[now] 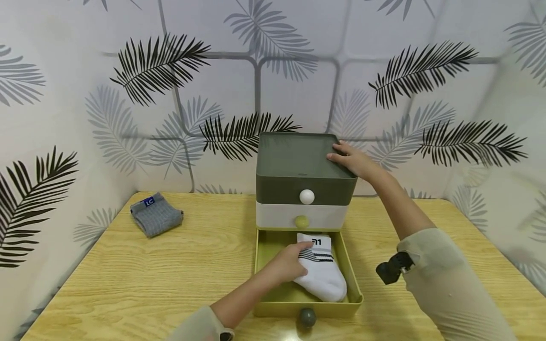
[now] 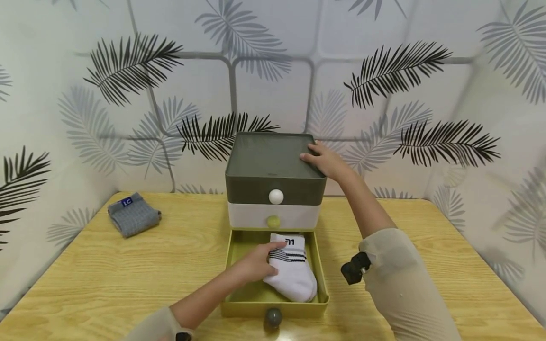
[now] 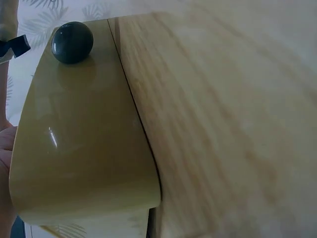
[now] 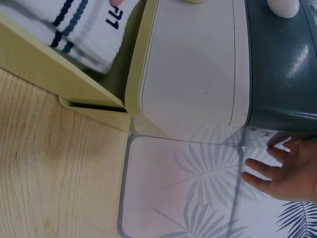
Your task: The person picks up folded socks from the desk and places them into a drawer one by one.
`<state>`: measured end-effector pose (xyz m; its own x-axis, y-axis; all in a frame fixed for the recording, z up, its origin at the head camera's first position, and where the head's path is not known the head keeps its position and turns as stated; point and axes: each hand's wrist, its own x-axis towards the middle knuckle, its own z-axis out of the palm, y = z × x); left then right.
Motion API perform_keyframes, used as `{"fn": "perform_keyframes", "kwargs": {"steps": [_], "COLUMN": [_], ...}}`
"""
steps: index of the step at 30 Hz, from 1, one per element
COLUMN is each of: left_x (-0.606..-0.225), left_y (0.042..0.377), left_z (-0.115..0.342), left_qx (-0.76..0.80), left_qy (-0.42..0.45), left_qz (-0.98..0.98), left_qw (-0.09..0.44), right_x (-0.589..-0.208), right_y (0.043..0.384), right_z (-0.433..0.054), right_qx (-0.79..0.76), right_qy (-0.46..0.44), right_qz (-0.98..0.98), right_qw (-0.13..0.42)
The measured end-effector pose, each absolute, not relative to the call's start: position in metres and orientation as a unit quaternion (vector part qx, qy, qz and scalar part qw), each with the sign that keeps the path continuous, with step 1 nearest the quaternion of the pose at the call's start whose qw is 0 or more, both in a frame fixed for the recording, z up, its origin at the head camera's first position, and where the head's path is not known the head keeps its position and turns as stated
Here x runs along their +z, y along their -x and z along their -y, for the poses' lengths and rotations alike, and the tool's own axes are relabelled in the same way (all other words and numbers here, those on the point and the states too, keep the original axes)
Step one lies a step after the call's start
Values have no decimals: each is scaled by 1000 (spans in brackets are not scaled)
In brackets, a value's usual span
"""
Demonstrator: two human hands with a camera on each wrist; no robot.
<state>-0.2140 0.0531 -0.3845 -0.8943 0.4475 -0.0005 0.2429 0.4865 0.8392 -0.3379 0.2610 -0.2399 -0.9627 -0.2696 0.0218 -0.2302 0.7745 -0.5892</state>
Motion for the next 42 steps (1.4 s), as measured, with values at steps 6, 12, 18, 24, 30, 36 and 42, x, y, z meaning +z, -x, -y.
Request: {"fn": "perform_keyframes", "kwargs": {"steps": [6,12,18,24,30,36,42], "left_x": [-384,-384,-383,-375,-361,-341,-328], "left_y": [213,210,203,195,199,211,227], "left_z": [-61,-73,-78,-74,-49,-1,57], "left_qx": [353,274,128,-3,3,124,182], "left_qy": [-239,-257,-265,-258,-267,-275,-207], "left_qz": [-902,-926,-956,-964,-946,-935,-949], "left_qw": [66,45,-17,-70,-187,-187,-152], "right_x": [-241,-242,-241,-242,-244,-242,-240], "right_y": [337,338,337,338,339,338,337], "right_z": [-263,-264,-265,-264,-262,-261,-261], "right_qx": [-310,-305,-308,-311,-310,-308,-310], "right_qy": [129,127,125,124,122,127,127], "right_qz": [-942,-944,-943,-942,-942,-943,-942], "right_qw": [29,26,27,28,29,29,31]}}
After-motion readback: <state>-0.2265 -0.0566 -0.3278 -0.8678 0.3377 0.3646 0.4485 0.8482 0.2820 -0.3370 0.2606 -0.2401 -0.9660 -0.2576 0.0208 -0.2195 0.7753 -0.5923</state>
